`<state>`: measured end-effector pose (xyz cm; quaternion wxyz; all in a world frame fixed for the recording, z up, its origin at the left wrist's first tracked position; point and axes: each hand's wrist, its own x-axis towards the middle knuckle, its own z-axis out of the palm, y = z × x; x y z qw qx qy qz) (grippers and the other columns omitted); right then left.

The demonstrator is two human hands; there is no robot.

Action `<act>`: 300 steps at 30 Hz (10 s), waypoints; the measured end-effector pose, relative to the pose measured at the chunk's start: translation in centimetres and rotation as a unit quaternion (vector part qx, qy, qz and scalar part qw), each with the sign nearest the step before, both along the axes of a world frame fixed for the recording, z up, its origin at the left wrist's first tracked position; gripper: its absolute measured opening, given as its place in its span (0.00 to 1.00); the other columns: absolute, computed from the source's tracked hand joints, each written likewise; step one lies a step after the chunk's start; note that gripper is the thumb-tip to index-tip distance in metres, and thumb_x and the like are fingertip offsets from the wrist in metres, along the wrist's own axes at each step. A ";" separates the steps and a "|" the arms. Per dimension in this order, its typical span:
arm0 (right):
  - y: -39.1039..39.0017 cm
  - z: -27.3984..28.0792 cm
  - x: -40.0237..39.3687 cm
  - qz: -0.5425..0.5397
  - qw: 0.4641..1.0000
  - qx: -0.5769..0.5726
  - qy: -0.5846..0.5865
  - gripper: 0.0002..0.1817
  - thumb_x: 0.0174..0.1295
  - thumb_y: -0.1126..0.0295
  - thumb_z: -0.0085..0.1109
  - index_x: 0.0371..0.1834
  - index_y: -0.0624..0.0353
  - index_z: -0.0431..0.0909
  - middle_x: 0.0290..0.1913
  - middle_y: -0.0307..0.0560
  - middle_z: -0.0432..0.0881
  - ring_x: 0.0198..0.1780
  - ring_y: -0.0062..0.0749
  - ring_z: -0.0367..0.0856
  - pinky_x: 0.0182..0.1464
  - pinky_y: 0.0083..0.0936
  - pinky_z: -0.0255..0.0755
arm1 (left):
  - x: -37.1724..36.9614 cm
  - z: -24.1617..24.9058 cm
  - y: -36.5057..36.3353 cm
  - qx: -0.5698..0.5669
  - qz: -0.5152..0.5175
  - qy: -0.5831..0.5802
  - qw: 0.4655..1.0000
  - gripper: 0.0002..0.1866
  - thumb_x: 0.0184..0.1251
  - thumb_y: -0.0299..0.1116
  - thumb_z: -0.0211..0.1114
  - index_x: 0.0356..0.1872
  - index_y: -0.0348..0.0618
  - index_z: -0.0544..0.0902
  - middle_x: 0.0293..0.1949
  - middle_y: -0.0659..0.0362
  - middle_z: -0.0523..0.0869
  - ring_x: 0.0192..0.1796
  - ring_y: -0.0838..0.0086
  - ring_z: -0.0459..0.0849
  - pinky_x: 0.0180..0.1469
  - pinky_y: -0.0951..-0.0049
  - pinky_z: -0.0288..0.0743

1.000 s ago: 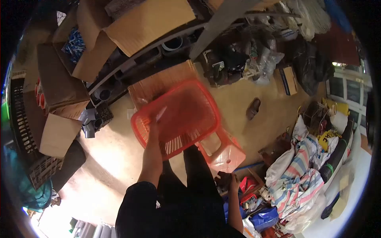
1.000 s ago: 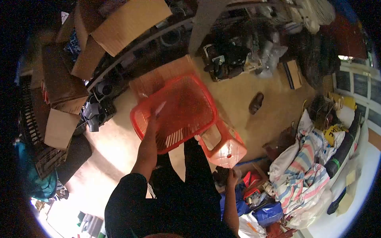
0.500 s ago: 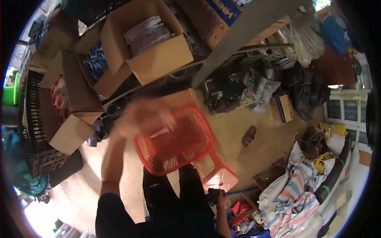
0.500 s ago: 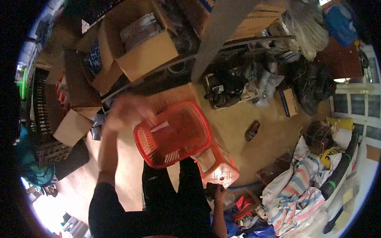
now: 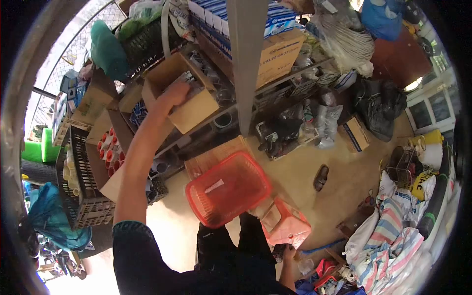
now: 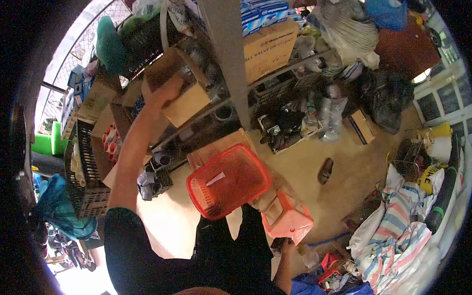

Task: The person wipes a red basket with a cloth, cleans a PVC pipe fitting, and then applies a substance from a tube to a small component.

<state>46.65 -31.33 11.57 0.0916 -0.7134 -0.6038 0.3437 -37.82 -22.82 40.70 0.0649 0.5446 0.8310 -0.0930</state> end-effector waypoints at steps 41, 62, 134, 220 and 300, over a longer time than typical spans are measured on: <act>5.0 30.7 -40.0 0.509 0.733 -0.128 0.434 0.33 0.59 0.64 0.62 0.67 0.63 0.61 0.62 0.51 0.70 0.63 0.36 0.68 0.66 0.30 0.58 | 31.2 0.5 -17.5 0.370 0.296 -0.511 0.717 0.19 0.66 0.44 0.63 0.37 0.33 0.82 0.24 0.62 0.79 0.29 0.81 0.77 0.29 0.76 0.70; 3.4 32.1 -42.8 0.417 0.761 0.015 0.497 0.21 0.66 0.59 0.55 0.54 0.64 0.76 0.50 0.50 0.79 0.52 0.31 0.75 0.59 0.28 0.65 | 33.1 1.2 -17.3 0.494 0.317 -0.445 0.676 0.15 0.66 0.37 0.61 0.37 0.31 0.81 0.19 0.60 0.79 0.19 0.81 0.73 0.20 0.75 0.64; 3.5 25.4 -37.7 0.665 0.699 0.196 0.176 0.34 0.49 0.60 0.65 0.62 0.56 0.66 0.59 0.58 0.71 0.63 0.52 0.66 0.65 0.51 0.55 | 34.0 0.8 -22.5 0.315 0.481 -0.626 0.527 0.18 0.62 0.42 0.67 0.43 0.35 0.81 0.26 0.57 0.83 0.26 0.74 0.82 0.23 0.78 0.72; 12.1 15.7 -16.6 -0.014 0.955 0.049 0.294 0.30 0.62 0.54 0.57 0.58 0.69 0.70 0.60 0.59 0.72 0.61 0.46 0.70 0.63 0.35 0.61 | 5.3 6.3 -5.6 0.482 0.097 -0.086 0.866 0.24 0.58 0.46 0.67 0.43 0.34 0.77 0.28 0.44 0.83 0.29 0.54 0.82 0.35 0.61 0.74; 5.8 23.0 -38.0 0.399 0.835 -0.251 0.284 0.18 0.62 0.57 0.59 0.43 0.62 0.81 0.38 0.48 0.81 0.44 0.24 0.77 0.49 0.24 0.69 | 40.5 -2.2 -19.5 0.341 0.256 -0.489 0.761 0.23 0.59 0.31 0.67 0.55 0.40 0.72 0.50 0.54 0.78 0.45 0.72 0.80 0.42 0.76 0.76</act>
